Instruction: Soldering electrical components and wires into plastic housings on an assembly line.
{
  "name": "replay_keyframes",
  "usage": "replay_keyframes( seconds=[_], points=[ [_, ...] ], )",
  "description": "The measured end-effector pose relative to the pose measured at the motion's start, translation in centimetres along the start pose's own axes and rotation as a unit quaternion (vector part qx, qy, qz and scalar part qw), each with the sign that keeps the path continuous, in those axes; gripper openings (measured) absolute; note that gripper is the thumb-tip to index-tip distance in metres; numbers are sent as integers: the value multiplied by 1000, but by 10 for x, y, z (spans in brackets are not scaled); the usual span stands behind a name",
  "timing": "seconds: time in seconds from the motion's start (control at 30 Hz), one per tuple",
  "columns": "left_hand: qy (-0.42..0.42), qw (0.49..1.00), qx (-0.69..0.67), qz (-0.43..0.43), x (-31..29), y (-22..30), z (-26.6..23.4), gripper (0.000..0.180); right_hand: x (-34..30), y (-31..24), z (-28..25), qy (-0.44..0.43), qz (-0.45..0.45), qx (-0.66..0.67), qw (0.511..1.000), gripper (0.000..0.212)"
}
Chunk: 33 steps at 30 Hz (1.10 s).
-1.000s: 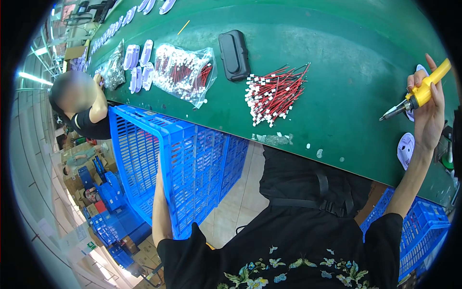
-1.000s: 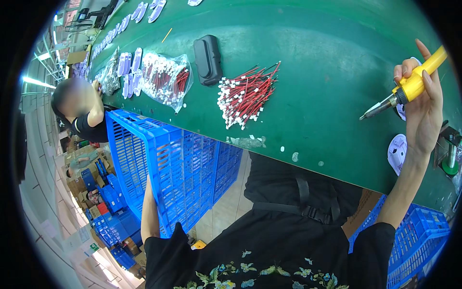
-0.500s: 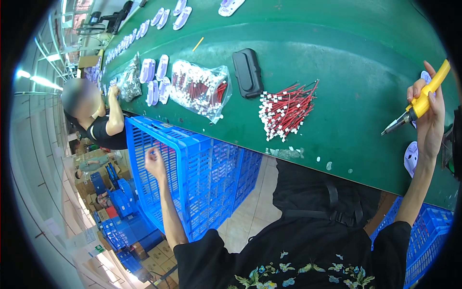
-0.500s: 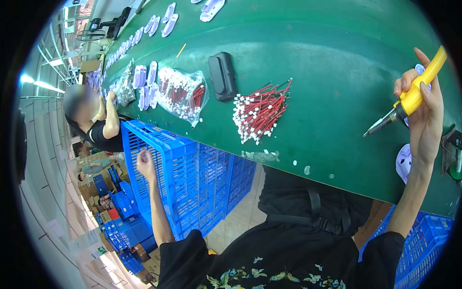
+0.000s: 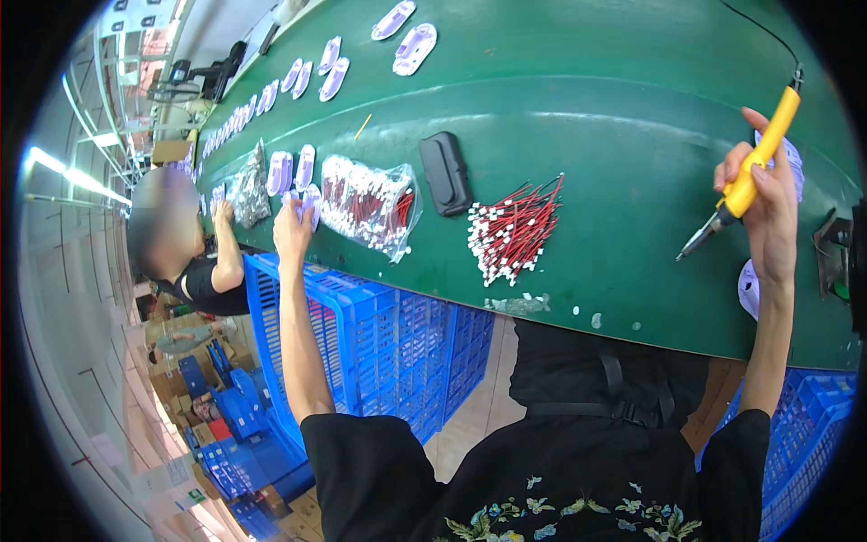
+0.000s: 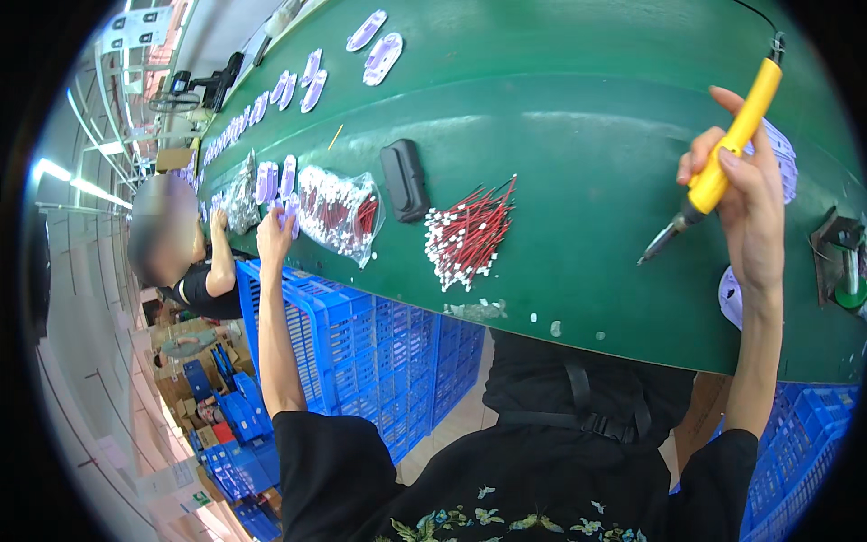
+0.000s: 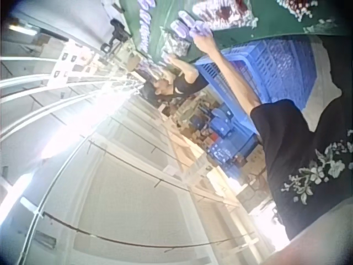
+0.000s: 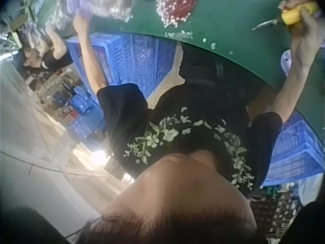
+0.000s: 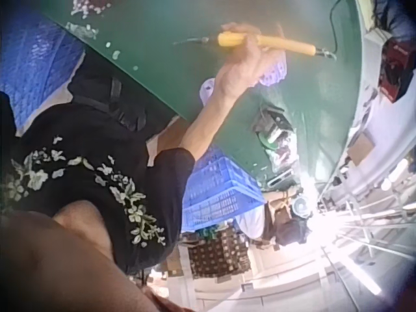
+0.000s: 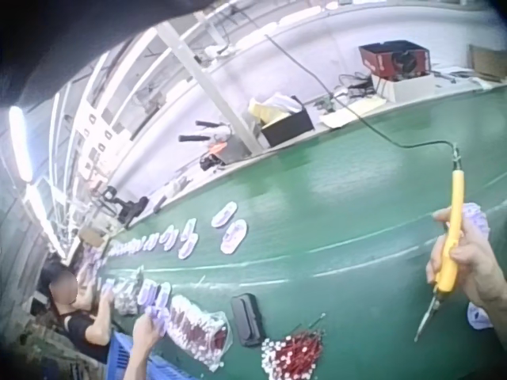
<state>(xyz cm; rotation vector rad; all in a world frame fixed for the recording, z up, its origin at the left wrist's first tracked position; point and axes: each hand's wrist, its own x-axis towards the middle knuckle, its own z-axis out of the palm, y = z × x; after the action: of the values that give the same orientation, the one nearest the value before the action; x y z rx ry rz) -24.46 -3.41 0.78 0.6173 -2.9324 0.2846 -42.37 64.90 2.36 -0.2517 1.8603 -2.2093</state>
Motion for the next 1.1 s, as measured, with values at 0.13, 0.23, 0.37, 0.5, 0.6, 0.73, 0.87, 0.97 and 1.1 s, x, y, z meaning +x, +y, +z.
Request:
replay_keyframes(
  seconds=[0.13,0.23,0.37,0.5,0.6,0.73,0.87,0.97,1.1],
  points=[
    [-5,999,1,-49,-2,6,-13,32,-2,1,-2,-7,1,7,1000,64],
    [116,991,-43,-52,-7,34,-54,32,-2,-1,-5,-16,-2,11,1000,65],
    [103,965,-229,-74,-38,140,-111,21,0,-8,-7,0,-13,27,1000,66],
    [20,954,-297,37,-110,295,-127,18,-1,-11,-9,12,-32,18,999,69],
    [31,946,-311,89,-138,394,-114,22,0,-11,-14,26,-53,24,998,68],
    [6,955,-285,85,-158,453,-107,29,2,-10,-19,23,-49,37,998,64],
    [-108,931,-342,67,-171,453,-117,20,1,-11,-19,9,-52,39,998,63],
    [-55,906,-381,177,-160,430,-118,30,2,-9,-15,9,-52,108,993,60],
    [-102,913,-297,259,-143,412,-110,35,2,-7,-12,26,-31,152,988,60]
  ],
)
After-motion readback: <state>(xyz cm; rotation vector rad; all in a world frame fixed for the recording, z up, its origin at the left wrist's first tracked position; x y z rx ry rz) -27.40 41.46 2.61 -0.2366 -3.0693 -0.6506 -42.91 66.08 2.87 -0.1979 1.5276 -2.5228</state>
